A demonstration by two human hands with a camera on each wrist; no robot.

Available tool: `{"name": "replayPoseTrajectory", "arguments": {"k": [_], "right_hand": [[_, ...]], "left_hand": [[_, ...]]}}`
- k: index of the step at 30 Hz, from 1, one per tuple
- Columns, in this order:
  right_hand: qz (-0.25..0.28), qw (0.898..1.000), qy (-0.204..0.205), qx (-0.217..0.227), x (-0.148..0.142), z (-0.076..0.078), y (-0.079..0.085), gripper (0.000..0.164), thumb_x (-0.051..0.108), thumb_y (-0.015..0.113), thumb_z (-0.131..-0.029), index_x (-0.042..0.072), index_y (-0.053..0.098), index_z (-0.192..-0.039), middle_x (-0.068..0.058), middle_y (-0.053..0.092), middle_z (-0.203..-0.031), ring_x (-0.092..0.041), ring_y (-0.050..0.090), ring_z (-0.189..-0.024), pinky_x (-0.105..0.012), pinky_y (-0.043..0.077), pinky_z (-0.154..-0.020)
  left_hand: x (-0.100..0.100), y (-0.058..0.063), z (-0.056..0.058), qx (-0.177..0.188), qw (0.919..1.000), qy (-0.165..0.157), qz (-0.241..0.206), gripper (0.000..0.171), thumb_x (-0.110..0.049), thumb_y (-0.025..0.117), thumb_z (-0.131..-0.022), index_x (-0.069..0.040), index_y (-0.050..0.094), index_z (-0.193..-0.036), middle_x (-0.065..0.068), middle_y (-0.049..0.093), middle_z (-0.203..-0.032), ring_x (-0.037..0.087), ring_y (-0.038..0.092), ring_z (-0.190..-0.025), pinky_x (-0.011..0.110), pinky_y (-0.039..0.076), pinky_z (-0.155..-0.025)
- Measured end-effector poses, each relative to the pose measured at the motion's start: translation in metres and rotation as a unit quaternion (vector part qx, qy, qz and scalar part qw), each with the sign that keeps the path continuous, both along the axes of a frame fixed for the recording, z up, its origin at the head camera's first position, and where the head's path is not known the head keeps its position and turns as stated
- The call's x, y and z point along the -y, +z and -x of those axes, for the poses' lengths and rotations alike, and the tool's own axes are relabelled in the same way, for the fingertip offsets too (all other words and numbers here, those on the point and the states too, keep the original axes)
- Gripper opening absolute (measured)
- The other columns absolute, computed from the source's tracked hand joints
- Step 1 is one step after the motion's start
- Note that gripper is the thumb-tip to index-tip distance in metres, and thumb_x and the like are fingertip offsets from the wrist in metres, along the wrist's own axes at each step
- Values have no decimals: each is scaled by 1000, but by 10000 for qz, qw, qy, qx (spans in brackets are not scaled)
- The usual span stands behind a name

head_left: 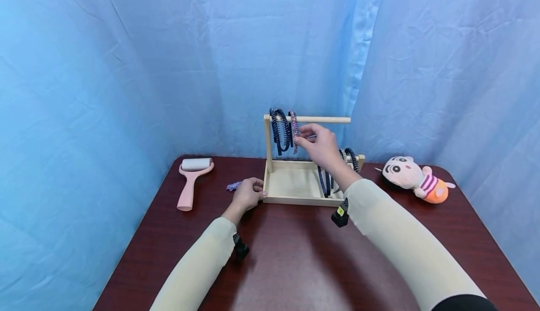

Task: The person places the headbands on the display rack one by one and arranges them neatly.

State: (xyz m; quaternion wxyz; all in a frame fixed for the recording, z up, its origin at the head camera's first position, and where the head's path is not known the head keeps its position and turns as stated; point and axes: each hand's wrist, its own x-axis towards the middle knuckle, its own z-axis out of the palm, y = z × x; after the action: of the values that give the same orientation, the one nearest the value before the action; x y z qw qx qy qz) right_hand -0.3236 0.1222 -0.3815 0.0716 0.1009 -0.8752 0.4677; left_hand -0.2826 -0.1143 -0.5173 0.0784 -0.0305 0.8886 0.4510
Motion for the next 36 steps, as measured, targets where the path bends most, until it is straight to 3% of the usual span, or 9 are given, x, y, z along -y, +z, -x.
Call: {"name": "replayPoseTrajectory", "arguments": {"k": [4, 10, 16, 23, 30, 36], "right_hand": [[-5, 10000, -21, -48, -14, -3, 5, 40, 34, 73, -97, 13, 67, -130, -7, 70, -120, -26, 70, -109, -46, 58, -88], [-545, 9983, -159, -101, -40, -7, 10, 37, 37, 72, -98, 13, 69, -125, -9, 72, -119, -27, 70, -106, -45, 59, -82], [-1276, 9913, -184, 260, -59, -4, 9, 36, 35, 69, -100, 9, 71, -125, -13, 72, -115, -28, 68, -100, -43, 58, -80], [-1992, 9772, 82, 735, -60, -3, 8, 37, 33, 69, -99, 10, 72, -128, -13, 74, -118, -27, 70, -95, -42, 58, -78], [-2020, 9740, 161, 1014, -56, -3, 10, 34, 18, 77, -92, 6, 72, -124, -16, 73, -116, -31, 70, -99, -39, 61, -73], [-1809, 9758, 143, 1224, -58, -4, 8, 46, 9, 79, -89, 3, 65, -133, -18, 68, -120, -33, 71, -97, -36, 62, -71]], "left_hand": [[0, 0, 0, 16, 10000, 12, 3, 35, -16, 74, -96, -8, 67, -130, 10, 73, -112, 25, 69, -100, 38, 58, -81], [1, 1, -1, -15, 10000, -5, 44, 36, -15, 74, -96, -7, 67, -131, 10, 73, -112, 26, 69, -100, 39, 58, -83], [2, 0, -1, -30, 10000, 18, 44, 35, -15, 74, -96, -7, 67, -130, 10, 73, -111, 25, 69, -99, 40, 57, -83], [0, -2, -1, -11, 10000, -14, -46, 35, -16, 75, -95, -8, 68, -128, 9, 73, -110, 24, 69, -97, 38, 58, -79], [-3, -2, -1, 14, 9999, -19, -123, 34, -15, 76, -95, -7, 68, -127, 10, 71, -109, 23, 67, -93, 35, 58, -72], [-5, 0, 1, -11, 9999, -14, -120, 35, -14, 76, -94, -7, 68, -127, 10, 72, -108, 22, 68, -89, 34, 57, -70]]}}
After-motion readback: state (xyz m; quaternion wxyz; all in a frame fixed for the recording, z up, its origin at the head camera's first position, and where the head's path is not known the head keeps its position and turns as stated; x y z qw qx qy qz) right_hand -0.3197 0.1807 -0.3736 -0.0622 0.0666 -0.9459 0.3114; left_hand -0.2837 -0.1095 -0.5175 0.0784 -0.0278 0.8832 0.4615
